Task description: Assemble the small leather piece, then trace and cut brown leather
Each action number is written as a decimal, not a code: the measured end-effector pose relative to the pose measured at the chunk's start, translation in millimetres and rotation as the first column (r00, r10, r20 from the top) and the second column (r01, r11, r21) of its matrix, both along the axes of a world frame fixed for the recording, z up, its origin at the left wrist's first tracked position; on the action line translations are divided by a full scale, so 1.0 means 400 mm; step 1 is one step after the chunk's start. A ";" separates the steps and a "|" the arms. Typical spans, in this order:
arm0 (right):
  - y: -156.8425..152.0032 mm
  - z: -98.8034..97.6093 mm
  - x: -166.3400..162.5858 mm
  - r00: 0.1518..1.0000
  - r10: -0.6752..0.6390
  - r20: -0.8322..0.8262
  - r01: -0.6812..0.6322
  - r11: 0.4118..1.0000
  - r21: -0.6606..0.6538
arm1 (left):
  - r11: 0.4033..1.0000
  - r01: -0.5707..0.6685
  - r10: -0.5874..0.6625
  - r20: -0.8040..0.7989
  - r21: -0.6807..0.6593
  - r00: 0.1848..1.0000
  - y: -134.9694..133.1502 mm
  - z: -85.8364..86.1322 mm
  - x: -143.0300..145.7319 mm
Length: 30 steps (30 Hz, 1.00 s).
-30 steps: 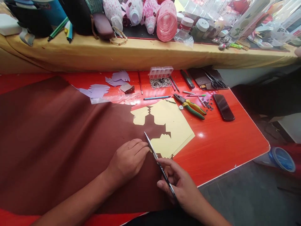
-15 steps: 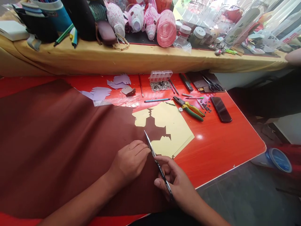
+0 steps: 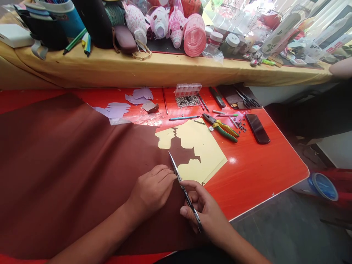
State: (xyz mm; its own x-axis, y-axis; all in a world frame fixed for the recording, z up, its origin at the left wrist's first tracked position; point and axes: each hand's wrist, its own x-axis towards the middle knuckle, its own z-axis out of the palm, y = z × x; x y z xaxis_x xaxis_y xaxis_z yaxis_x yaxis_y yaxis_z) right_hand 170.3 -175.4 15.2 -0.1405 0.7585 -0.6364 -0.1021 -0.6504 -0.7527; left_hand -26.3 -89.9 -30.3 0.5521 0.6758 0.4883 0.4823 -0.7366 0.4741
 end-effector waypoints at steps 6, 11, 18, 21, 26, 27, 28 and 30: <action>0.017 -0.002 -0.001 1.000 0.008 0.001 -0.008 1.000 0.011 | 1.000 -0.020 0.020 0.021 -0.018 1.000 0.000 0.003 0.001; 0.018 -0.006 0.003 1.000 0.015 0.001 -0.015 1.000 0.010 | 0.998 -0.022 0.025 0.040 -0.060 0.999 0.002 0.008 0.002; 0.036 -0.002 -0.005 1.000 0.011 -0.023 -0.010 1.000 0.027 | 0.996 0.000 0.005 0.047 -0.089 0.999 0.003 0.010 0.000; 0.043 -0.003 -0.008 1.000 0.003 -0.023 -0.002 0.999 0.032 | 0.995 0.002 0.002 0.046 -0.101 0.999 0.003 0.009 -0.001; 0.047 -0.013 -0.007 0.998 0.001 -0.056 0.001 0.999 0.051 | 0.993 0.002 0.003 0.046 -0.118 0.999 0.001 0.005 -0.001; 0.048 -0.014 -0.005 0.997 0.008 -0.072 -0.004 0.998 0.056 | 0.992 0.003 0.003 0.049 -0.126 0.999 0.001 0.006 -0.001; 0.048 -0.014 -0.002 0.996 0.015 -0.087 -0.010 0.998 0.061 | 0.990 0.006 0.002 0.062 -0.138 0.998 0.001 0.008 -0.002; 0.051 -0.011 0.009 0.994 0.035 -0.107 -0.027 0.997 0.076 | 0.987 0.004 0.014 0.111 -0.164 0.994 0.004 0.018 -0.006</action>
State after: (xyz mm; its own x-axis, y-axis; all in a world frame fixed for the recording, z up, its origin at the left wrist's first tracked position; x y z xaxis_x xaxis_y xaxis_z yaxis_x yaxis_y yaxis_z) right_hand 173.9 -154.8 10.8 -0.2298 0.7973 -0.5581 -0.1660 -0.5972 -0.7848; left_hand -28.5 -88.5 -23.1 0.4972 0.7541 0.4291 0.4233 -0.6426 0.6387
